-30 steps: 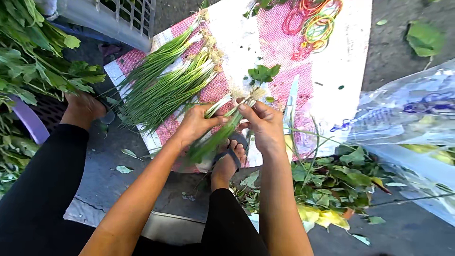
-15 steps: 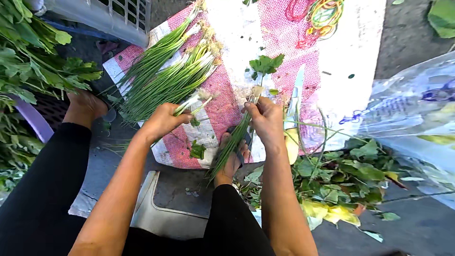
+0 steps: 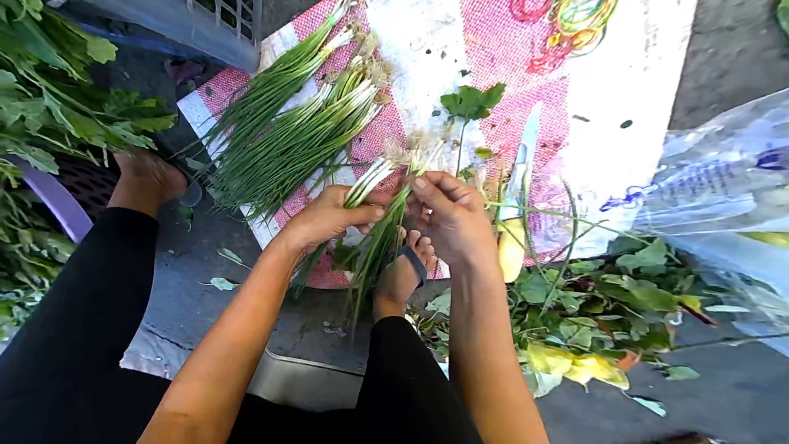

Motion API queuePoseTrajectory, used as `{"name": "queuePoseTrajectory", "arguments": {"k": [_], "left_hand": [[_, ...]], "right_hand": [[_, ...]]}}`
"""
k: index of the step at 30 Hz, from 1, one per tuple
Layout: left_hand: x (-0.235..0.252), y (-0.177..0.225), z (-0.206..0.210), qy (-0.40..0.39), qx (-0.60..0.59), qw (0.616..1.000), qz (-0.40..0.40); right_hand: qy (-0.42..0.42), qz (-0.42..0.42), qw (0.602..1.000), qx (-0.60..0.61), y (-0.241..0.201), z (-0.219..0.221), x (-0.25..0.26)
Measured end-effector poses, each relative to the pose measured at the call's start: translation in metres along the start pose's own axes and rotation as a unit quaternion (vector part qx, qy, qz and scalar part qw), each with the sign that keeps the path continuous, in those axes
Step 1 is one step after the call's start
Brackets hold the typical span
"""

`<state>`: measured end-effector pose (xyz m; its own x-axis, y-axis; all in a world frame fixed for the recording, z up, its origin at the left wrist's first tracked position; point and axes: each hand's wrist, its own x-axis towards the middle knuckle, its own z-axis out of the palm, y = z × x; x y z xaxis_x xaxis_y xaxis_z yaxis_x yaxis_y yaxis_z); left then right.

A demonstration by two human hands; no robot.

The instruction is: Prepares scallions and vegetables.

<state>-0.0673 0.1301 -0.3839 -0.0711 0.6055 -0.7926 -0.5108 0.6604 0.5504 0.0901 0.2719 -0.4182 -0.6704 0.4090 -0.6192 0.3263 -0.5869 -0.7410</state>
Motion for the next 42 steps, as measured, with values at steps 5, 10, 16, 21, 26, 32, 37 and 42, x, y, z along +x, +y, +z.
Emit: {"name": "queuePoseTrajectory", "arguments": {"k": [5, 10, 16, 21, 26, 32, 37, 42], "left_hand": [[0.007, -0.008, 0.000, 0.107, -0.002, 0.994, -0.009], [0.016, 0.000, 0.012, 0.064, 0.085, 0.990, 0.095], [0.013, 0.017, 0.043, 0.069, 0.318, 0.943, 0.066], [0.020, 0.010, 0.048, 0.079, 0.423, 0.900, 0.069], [0.023, -0.005, 0.044, 0.084, 0.432, 0.885, 0.150], [0.027, -0.010, 0.049, 0.105, 0.493, 0.837, 0.212], [0.012, 0.000, 0.054, 0.144, 0.559, 0.796, 0.182], [0.011, 0.033, 0.035, 0.071, 0.421, 0.903, 0.056]], "right_hand": [[0.016, 0.013, 0.999, 0.047, -0.004, -0.008, -0.001], [0.005, 0.011, 0.999, 0.031, 0.002, 0.000, -0.001], [0.074, -0.034, 0.988, -0.130, -0.004, 0.002, -0.007], [-0.019, -0.110, 0.992, -0.062, -0.019, -0.011, -0.005], [0.001, -0.099, 0.989, -0.109, -0.021, -0.012, 0.002], [0.099, -0.251, 0.869, -0.415, -0.010, -0.003, 0.015], [0.219, -0.097, 0.820, -0.520, -0.034, -0.040, 0.023], [0.274, -0.093, 0.796, -0.532, -0.054, -0.098, 0.052]]}}
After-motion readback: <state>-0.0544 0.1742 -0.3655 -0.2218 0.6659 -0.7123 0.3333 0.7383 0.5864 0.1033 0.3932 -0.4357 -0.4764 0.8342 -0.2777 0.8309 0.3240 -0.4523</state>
